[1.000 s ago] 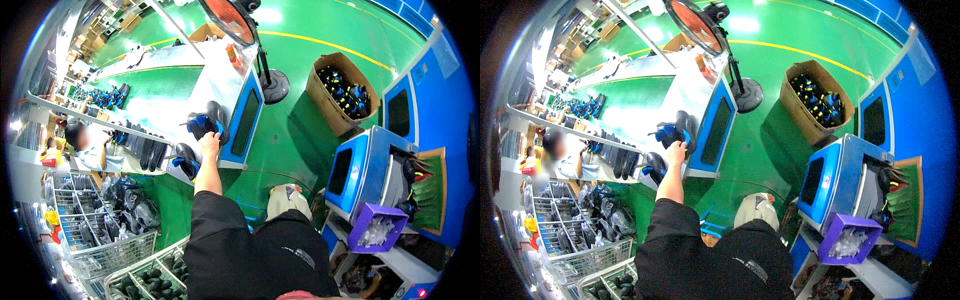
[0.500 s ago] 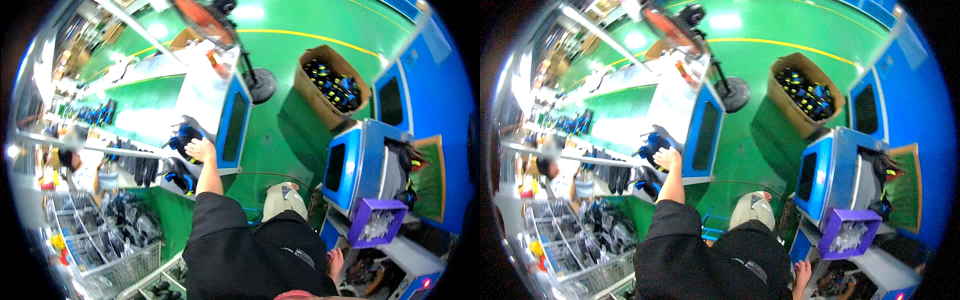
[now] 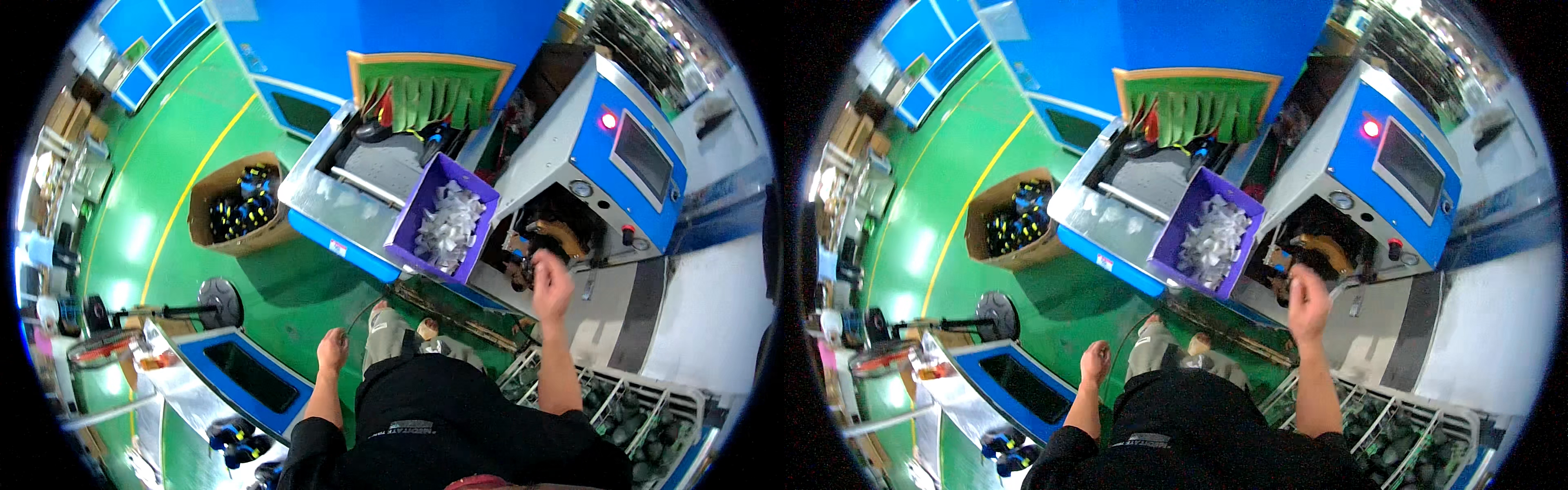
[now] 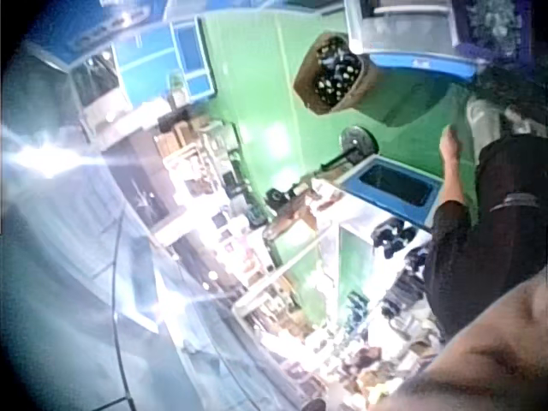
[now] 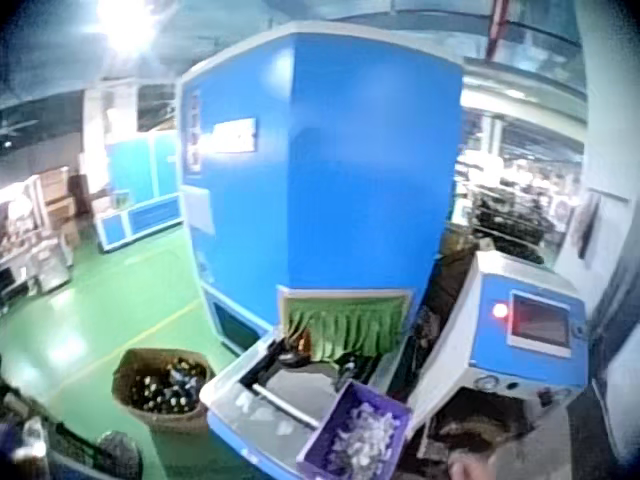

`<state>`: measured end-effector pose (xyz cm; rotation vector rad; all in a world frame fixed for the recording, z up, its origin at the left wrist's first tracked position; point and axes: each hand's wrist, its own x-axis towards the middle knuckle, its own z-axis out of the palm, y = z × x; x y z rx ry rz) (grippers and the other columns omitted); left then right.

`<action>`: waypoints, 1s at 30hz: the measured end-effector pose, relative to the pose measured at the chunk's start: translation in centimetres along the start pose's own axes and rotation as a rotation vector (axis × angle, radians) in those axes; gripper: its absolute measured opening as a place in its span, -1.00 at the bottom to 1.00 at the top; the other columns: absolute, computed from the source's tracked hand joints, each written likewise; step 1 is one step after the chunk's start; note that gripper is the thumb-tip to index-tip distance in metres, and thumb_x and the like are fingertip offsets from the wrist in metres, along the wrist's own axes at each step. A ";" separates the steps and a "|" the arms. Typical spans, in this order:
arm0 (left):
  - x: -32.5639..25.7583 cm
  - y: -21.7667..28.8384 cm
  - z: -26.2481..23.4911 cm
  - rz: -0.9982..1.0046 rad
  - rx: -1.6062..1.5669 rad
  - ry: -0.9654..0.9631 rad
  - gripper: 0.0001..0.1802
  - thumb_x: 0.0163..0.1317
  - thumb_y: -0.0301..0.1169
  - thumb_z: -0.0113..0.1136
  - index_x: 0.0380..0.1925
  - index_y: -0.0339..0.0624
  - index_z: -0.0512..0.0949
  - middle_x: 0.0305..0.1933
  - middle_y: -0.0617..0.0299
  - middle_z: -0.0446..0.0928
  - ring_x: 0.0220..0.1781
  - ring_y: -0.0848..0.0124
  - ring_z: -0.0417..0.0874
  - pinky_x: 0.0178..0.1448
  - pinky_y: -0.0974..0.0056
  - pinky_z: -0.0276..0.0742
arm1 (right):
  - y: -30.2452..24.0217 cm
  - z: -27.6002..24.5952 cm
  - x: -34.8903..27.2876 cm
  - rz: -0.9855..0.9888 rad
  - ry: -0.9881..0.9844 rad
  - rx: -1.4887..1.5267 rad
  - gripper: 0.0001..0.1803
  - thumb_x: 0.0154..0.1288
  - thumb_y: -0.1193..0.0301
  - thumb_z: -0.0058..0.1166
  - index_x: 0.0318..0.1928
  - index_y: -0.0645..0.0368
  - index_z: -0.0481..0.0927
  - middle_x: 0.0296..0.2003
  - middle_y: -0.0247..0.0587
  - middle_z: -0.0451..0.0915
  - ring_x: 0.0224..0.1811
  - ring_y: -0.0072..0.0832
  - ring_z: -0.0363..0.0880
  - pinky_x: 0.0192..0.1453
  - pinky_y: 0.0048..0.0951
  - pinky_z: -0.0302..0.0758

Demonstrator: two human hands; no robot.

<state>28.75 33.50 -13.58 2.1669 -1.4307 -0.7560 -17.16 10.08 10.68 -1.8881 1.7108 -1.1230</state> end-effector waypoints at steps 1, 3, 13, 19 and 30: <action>2.3 1.4 -0.3 0.068 0.020 0.015 -0.77 0.29 -0.39 0.20 -0.07 -0.13 0.64 -0.03 -0.03 0.68 -0.04 -0.07 0.70 0.02 -0.04 0.65 | -1.1 -1.3 2.6 -0.139 0.177 -0.076 -0.73 0.52 0.48 0.07 0.13 0.25 0.68 0.03 -0.09 0.74 0.11 -0.22 0.71 0.23 -0.27 0.57; 7.5 3.6 -0.8 0.202 0.059 0.052 -0.77 0.30 -0.38 0.20 -0.06 -0.12 0.63 -0.03 -0.03 0.68 -0.05 -0.07 0.70 0.01 -0.05 0.65 | -1.4 -3.5 7.7 -0.326 0.455 -0.188 -0.61 0.49 0.51 0.07 0.27 0.32 0.57 0.21 0.01 0.64 0.27 -0.13 0.61 0.33 -0.21 0.52; 39.7 13.9 0.5 0.270 0.152 -0.105 -0.42 0.21 -0.33 0.32 0.26 -0.18 0.51 0.18 -0.10 0.61 0.20 -0.05 0.63 0.26 -0.03 0.58 | 3.8 0.2 18.6 -0.479 0.621 -0.833 -0.44 0.56 0.21 -0.10 0.39 0.31 0.42 0.45 0.08 0.38 0.54 -0.05 0.27 0.64 0.03 -0.04; 61.1 20.5 3.6 0.403 0.231 -0.004 -0.05 -0.01 -0.55 0.37 0.46 -0.27 0.23 0.49 -0.12 0.35 0.53 -0.03 0.35 0.56 0.04 0.32 | 5.7 1.6 19.6 -0.515 0.752 -0.992 -0.40 0.64 0.08 -0.39 0.38 0.28 0.34 0.39 0.11 0.41 0.50 -0.02 0.29 0.59 0.08 -0.01; 69.4 23.1 9.7 0.375 -0.037 0.196 -0.29 -0.10 -0.32 0.59 0.10 -0.18 0.50 -0.06 -0.08 0.66 0.06 -0.13 0.64 0.12 -0.09 0.53 | 6.4 2.1 20.1 -0.451 0.714 -1.193 -0.24 0.59 -0.16 -0.32 0.47 0.19 0.16 0.41 0.11 0.26 0.47 0.03 0.28 0.53 0.24 0.19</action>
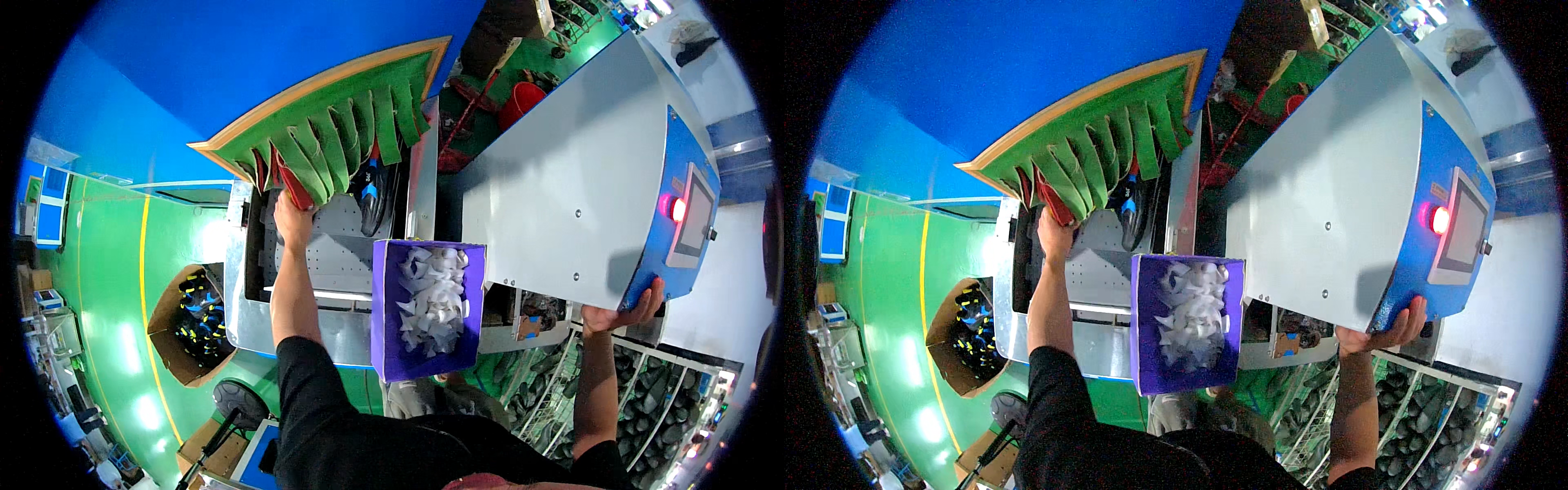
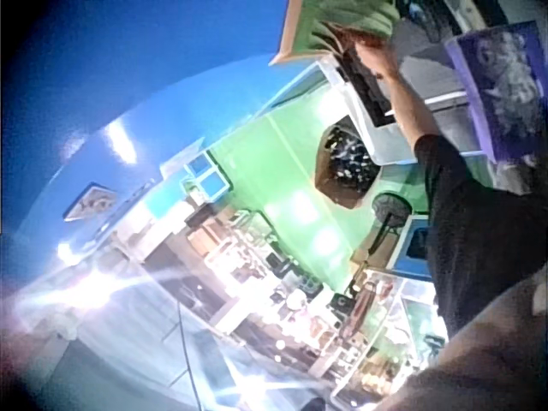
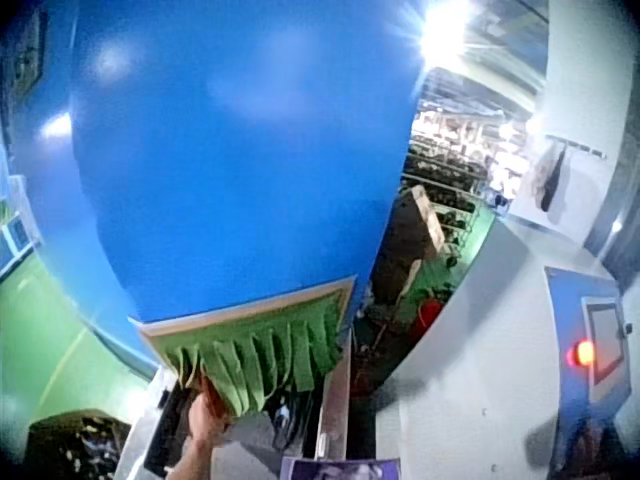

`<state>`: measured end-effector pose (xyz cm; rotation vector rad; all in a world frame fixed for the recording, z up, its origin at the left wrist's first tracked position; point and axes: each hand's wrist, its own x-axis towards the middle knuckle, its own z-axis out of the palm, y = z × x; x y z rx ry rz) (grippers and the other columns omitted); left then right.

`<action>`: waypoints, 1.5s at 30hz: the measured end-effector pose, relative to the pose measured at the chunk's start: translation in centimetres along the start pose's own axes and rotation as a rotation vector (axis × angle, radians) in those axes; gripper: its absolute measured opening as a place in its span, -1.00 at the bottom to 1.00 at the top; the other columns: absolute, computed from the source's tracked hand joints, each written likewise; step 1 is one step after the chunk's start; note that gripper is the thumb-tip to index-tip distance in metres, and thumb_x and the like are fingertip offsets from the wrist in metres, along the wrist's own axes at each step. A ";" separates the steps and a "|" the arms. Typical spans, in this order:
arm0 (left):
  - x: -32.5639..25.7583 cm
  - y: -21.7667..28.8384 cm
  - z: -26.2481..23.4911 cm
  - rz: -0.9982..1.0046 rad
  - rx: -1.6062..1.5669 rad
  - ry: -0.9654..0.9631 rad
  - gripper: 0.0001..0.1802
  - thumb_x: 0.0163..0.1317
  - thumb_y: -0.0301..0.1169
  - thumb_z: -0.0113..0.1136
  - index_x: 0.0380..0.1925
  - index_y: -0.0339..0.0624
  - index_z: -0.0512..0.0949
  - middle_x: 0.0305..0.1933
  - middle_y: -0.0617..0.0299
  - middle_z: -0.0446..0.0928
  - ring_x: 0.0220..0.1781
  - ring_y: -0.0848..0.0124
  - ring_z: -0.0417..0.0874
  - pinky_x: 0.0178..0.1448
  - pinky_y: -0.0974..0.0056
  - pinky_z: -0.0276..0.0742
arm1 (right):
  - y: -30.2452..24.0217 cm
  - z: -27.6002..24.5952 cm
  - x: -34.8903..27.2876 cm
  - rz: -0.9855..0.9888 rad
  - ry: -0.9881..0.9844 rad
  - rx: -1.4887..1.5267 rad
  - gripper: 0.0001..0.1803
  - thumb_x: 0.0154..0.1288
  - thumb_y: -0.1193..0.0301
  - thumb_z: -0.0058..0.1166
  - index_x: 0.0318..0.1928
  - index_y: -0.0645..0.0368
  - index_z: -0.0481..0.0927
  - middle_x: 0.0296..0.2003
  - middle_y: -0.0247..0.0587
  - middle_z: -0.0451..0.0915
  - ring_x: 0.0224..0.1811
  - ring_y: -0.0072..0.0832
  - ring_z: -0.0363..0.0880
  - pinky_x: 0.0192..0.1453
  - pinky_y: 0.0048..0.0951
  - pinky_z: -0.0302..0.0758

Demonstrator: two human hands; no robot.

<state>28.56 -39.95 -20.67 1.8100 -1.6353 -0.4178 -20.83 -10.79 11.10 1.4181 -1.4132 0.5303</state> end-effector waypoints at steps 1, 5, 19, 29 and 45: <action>-0.9 0.6 -1.2 -0.007 0.071 -0.068 -0.29 -0.12 -0.31 0.61 0.08 -0.17 0.51 -0.07 -0.07 0.65 0.05 -0.13 0.64 0.11 -0.10 0.53 | 0.1 0.0 0.2 -0.001 0.010 0.007 -0.25 0.59 -0.15 -0.34 0.46 0.19 0.18 0.41 0.11 0.27 0.47 0.02 0.29 0.53 0.23 0.18; -5.6 3.7 -7.8 -0.234 0.065 0.016 -0.32 -0.19 -0.28 0.66 -0.07 -0.29 0.53 -0.10 -0.16 0.64 0.06 -0.22 0.62 0.10 -0.12 0.52 | 0.7 -0.6 -0.5 0.041 0.002 0.016 -0.25 0.59 -0.16 -0.40 0.44 0.20 0.24 0.38 0.10 0.33 0.47 -0.01 0.31 0.56 0.18 0.15; -16.5 2.4 -13.9 0.206 0.437 0.304 -0.18 0.00 -0.45 0.39 0.34 -0.30 0.36 0.42 -0.19 0.31 0.44 -0.20 0.29 0.52 -0.27 0.14 | 0.1 -0.6 -0.4 0.088 0.026 0.082 -0.32 0.62 -0.03 -0.46 0.44 0.21 0.27 0.40 0.02 0.36 0.48 -0.02 0.29 0.57 0.13 0.11; -7.0 12.2 8.6 -0.330 -0.187 -0.547 0.27 0.11 -0.01 0.52 0.53 -0.50 -0.07 0.20 -0.51 0.52 0.26 -0.27 0.59 0.34 0.03 0.51 | 0.5 0.3 0.8 -0.042 0.108 0.141 -0.29 0.62 -0.07 -0.48 0.44 0.22 0.27 0.40 0.07 0.36 0.48 -0.04 0.31 0.58 0.09 0.11; -34.7 22.3 -22.8 -0.331 -0.843 -0.382 -0.20 0.37 -0.27 0.33 0.47 -0.34 0.17 0.29 -0.10 0.48 0.28 0.19 0.54 0.38 0.12 0.45 | -9.5 -12.8 -2.4 0.747 -0.516 1.314 0.00 0.30 0.36 0.31 0.58 0.36 -0.02 0.56 0.21 0.08 0.63 -0.01 0.06 0.68 -0.02 -0.04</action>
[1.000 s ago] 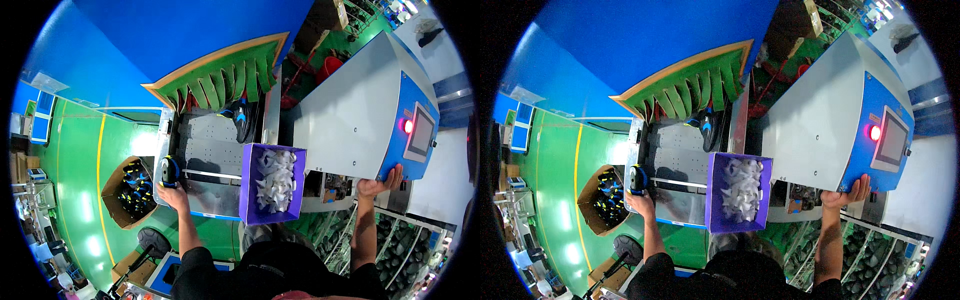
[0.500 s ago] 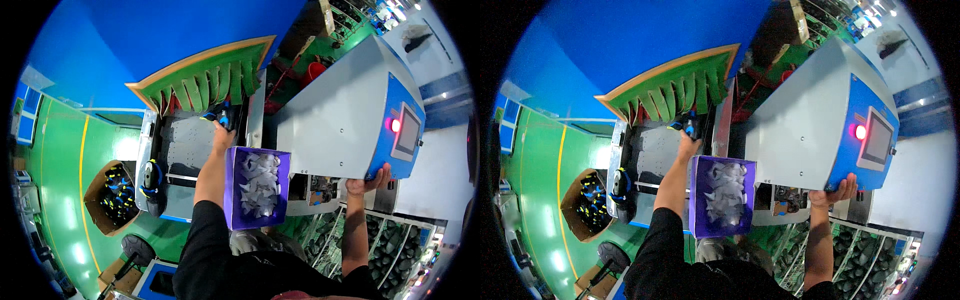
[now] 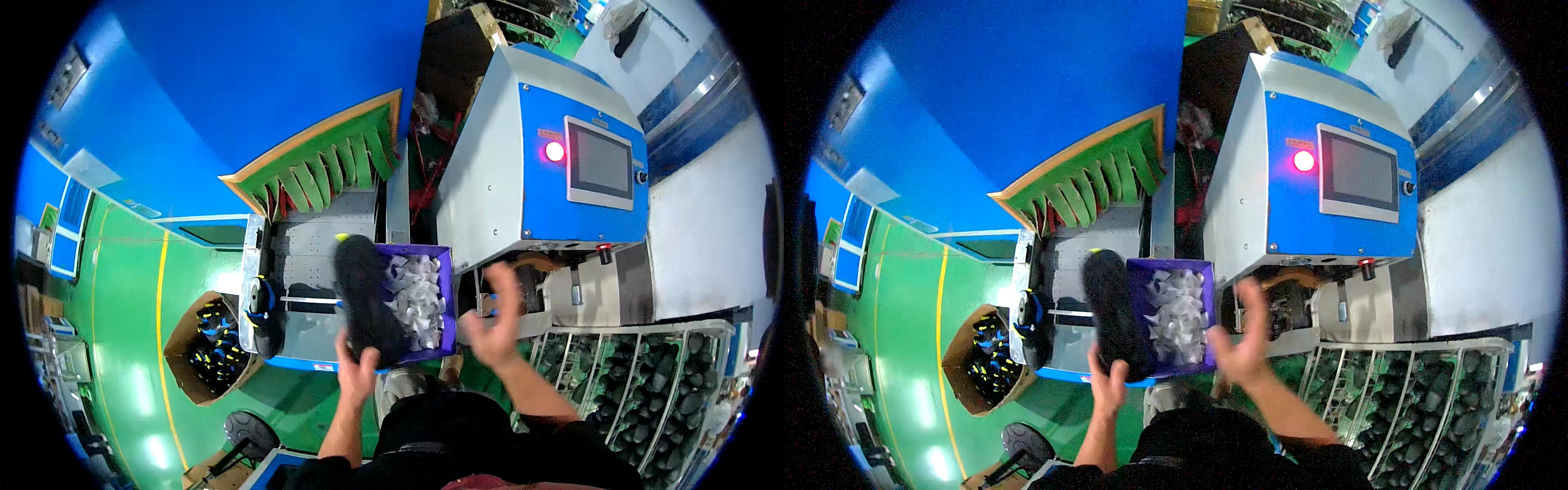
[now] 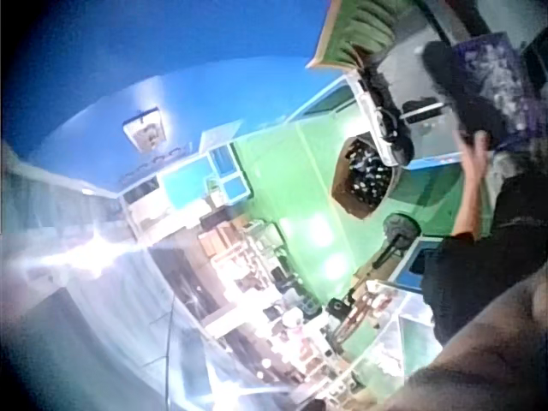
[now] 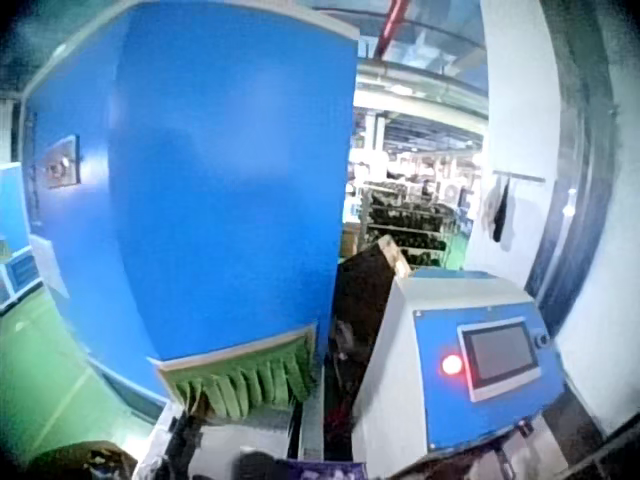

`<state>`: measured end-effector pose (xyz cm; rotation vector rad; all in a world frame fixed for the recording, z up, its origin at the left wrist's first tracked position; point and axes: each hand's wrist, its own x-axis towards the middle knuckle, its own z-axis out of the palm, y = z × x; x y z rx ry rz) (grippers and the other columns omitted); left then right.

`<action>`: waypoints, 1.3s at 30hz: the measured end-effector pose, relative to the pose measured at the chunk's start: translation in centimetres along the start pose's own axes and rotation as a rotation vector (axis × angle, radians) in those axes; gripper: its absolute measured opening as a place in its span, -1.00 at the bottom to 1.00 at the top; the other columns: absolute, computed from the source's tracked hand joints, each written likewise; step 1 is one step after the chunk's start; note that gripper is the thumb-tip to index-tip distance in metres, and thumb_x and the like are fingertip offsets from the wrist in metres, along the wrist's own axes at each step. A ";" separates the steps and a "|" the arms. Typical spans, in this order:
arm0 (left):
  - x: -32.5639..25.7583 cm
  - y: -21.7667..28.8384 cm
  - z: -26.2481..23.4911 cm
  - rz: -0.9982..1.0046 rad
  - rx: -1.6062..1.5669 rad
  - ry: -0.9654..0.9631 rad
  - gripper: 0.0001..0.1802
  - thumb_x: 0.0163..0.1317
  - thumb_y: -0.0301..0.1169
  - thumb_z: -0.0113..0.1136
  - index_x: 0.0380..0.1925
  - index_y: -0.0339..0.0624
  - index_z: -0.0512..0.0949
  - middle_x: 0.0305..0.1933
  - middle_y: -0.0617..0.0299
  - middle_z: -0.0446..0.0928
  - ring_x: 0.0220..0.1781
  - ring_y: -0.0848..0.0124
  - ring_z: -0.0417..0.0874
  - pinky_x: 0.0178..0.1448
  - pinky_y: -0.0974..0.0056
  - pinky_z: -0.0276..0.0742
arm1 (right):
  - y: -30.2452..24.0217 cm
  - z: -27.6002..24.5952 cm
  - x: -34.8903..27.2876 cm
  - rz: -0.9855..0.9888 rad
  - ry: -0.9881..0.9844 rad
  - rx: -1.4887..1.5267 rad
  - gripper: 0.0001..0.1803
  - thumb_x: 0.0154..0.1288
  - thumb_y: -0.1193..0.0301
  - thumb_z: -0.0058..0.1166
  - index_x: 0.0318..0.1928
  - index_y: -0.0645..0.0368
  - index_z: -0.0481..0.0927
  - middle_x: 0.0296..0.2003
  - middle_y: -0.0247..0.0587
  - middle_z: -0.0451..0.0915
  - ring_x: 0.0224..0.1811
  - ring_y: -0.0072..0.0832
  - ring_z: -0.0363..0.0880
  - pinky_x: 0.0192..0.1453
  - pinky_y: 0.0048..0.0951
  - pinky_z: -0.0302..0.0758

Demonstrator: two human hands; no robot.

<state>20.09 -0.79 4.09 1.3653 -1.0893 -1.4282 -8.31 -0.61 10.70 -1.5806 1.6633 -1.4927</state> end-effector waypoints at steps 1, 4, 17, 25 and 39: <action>-2.2 -0.2 1.2 0.099 0.078 -0.094 -0.18 0.33 -0.21 0.39 0.44 -0.32 0.22 0.32 -0.14 0.45 0.30 0.11 0.53 0.40 0.05 0.44 | -1.3 2.1 -1.6 0.060 -0.102 0.323 0.13 0.24 0.39 0.34 0.61 0.33 -0.17 0.58 0.16 0.04 0.61 -0.08 0.09 0.68 -0.06 -0.02; -4.6 3.3 5.0 0.740 0.456 -0.307 -0.18 0.17 -0.01 0.52 0.27 -0.29 0.40 0.33 -0.18 0.41 0.32 -0.15 0.48 0.48 -0.15 0.35 | -4.0 3.2 -3.3 0.209 -0.051 0.376 0.22 0.16 0.45 0.32 0.65 0.13 -0.26 0.50 -0.08 0.17 0.47 -0.24 0.30 0.55 -0.14 0.26; -9.3 0.8 18.3 0.627 0.674 -0.184 -0.65 0.41 -0.30 -0.07 -0.55 -0.23 0.44 -0.47 -0.10 0.48 -0.36 -0.18 0.53 -0.22 -0.15 0.48 | 0.9 -13.8 -8.1 0.331 -0.298 0.495 0.11 0.18 0.34 0.40 0.61 0.29 0.00 0.37 0.04 0.44 0.37 -0.20 0.48 0.49 -0.22 0.36; -7.2 5.5 22.3 -0.146 -0.166 0.070 -0.52 0.55 -0.23 -0.11 -0.57 -0.22 0.50 -0.47 0.21 0.59 -0.45 0.39 0.51 -0.33 0.16 0.38 | 1.5 -18.5 -10.4 0.857 0.064 1.482 -0.33 0.29 0.07 0.25 0.30 0.17 0.50 0.06 -0.06 0.68 0.05 -0.20 0.71 0.16 -0.17 0.68; -5.8 4.0 24.3 -0.258 0.101 -0.573 -0.58 0.55 -0.21 0.13 0.10 -0.42 0.59 -0.01 0.18 0.65 -0.02 0.45 0.63 0.15 0.29 0.54 | 5.4 -20.4 -13.5 0.891 -0.036 1.147 -0.02 0.14 0.25 0.38 0.51 0.32 0.22 0.31 -0.02 0.51 0.29 -0.23 0.57 0.38 -0.24 0.50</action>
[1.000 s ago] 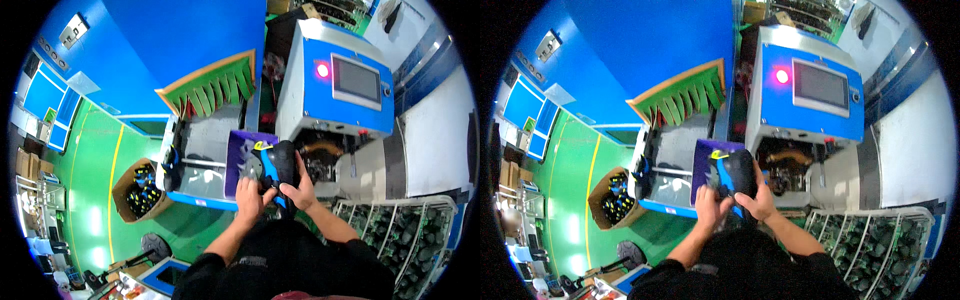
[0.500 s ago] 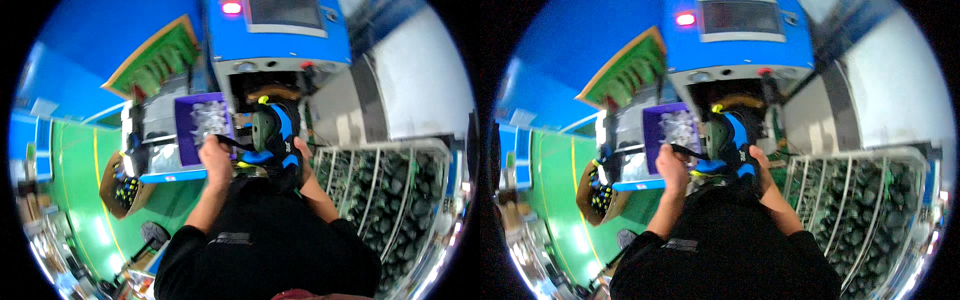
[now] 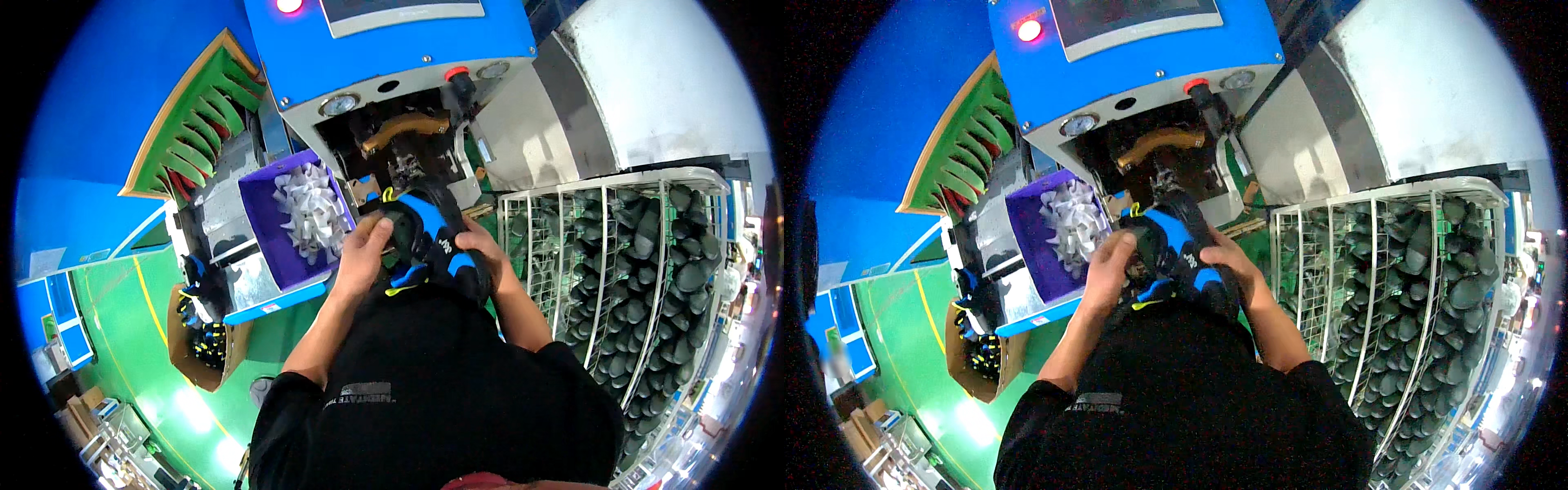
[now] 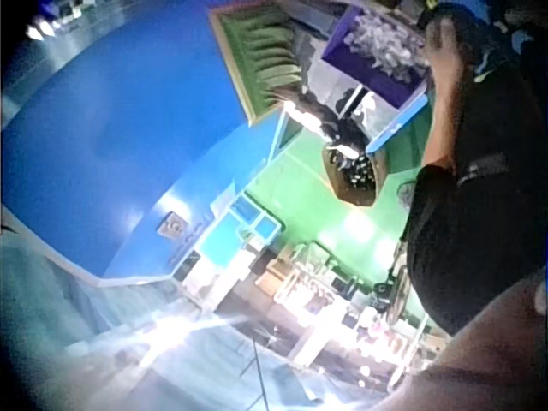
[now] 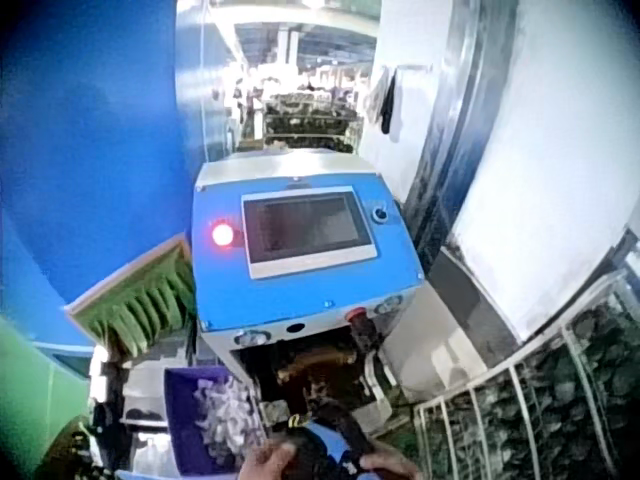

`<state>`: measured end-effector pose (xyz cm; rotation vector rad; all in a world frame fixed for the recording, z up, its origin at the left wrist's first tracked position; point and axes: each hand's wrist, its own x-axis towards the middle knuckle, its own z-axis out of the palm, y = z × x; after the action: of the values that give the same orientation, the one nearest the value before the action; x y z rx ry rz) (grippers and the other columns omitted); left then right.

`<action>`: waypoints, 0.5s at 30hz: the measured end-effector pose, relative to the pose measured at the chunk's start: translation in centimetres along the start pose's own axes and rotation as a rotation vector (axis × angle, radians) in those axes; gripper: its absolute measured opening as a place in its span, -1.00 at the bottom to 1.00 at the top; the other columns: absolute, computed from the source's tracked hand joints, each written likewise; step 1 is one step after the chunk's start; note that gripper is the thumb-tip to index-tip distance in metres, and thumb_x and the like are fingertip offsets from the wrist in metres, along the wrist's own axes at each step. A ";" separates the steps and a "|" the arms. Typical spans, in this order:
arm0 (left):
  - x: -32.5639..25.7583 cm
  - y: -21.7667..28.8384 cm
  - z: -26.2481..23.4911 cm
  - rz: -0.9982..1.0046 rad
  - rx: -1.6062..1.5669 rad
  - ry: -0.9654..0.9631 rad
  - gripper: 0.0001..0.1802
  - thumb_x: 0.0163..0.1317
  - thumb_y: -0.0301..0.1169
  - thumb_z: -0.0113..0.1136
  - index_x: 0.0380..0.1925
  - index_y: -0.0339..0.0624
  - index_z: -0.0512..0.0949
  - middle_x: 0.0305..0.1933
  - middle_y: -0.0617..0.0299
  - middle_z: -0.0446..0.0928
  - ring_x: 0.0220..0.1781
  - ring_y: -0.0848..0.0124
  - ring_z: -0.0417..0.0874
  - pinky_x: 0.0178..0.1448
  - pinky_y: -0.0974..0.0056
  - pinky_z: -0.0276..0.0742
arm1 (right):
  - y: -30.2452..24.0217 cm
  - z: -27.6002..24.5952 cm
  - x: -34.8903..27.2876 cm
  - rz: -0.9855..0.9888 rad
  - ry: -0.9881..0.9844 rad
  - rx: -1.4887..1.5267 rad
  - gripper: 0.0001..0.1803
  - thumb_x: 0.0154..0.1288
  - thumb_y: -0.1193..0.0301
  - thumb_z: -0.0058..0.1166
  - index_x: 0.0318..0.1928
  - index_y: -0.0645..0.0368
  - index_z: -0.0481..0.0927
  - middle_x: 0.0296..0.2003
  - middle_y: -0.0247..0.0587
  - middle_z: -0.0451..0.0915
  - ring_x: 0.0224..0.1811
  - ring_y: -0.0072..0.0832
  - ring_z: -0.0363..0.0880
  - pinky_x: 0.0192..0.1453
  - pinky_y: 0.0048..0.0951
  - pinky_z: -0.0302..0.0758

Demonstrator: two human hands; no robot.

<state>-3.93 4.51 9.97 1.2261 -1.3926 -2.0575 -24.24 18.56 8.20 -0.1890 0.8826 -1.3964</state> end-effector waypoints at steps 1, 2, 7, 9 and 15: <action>1.2 -0.5 -0.7 -0.023 0.240 -0.077 -0.61 0.53 -0.20 0.16 0.04 -0.35 0.64 0.03 0.08 0.68 0.02 0.34 0.68 0.12 0.25 0.55 | 0.1 -0.5 0.1 0.017 0.028 -0.038 0.04 0.12 0.32 0.39 0.56 0.32 0.15 0.35 -0.01 0.47 0.33 -0.24 0.54 0.40 -0.25 0.48; 1.6 -1.1 -0.7 -0.006 0.423 -0.019 -0.63 0.50 -0.21 0.18 0.04 -0.32 0.65 0.03 0.03 0.68 0.01 0.23 0.70 0.10 0.21 0.57 | 0.0 -0.8 0.3 0.040 0.064 -0.024 0.12 0.04 0.42 0.42 0.59 0.30 0.10 0.38 -0.06 0.45 0.34 -0.28 0.53 0.42 -0.28 0.45; 2.4 -3.6 -1.0 0.514 0.618 -0.030 -0.71 0.35 -0.30 0.31 -0.02 -0.21 0.69 0.01 -0.09 0.65 0.03 -0.09 0.66 0.10 0.03 0.59 | -1.3 -2.8 2.4 -0.251 0.200 -0.603 0.07 0.09 0.49 0.33 0.61 0.28 0.08 0.35 -0.17 0.46 0.32 -0.39 0.47 0.46 -0.37 0.33; 2.0 -3.4 -1.3 0.454 0.638 -0.011 -0.72 0.33 -0.33 0.32 -0.02 -0.22 0.69 -0.03 -0.06 0.66 0.01 -0.09 0.66 0.10 -0.01 0.59 | -4.3 0.5 3.5 -0.277 0.296 -0.781 0.08 0.10 0.49 0.32 0.61 0.27 0.06 0.31 -0.17 0.48 0.22 -0.40 0.51 0.38 -0.39 0.40; 2.3 -5.4 -6.2 0.181 0.650 -0.045 -0.70 0.38 -0.27 0.26 -0.03 -0.23 0.68 -0.10 -0.08 0.70 -0.07 -0.08 0.72 0.02 -0.02 0.61 | -5.2 0.8 8.9 -0.355 0.515 -1.122 0.21 0.07 0.25 0.40 0.64 0.19 -0.04 0.20 0.09 0.59 0.14 -0.21 0.64 0.25 -0.29 0.52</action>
<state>0.72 1.76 3.35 1.2179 -2.2057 -1.5591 -28.40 9.12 8.09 -0.8922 2.0900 -1.1246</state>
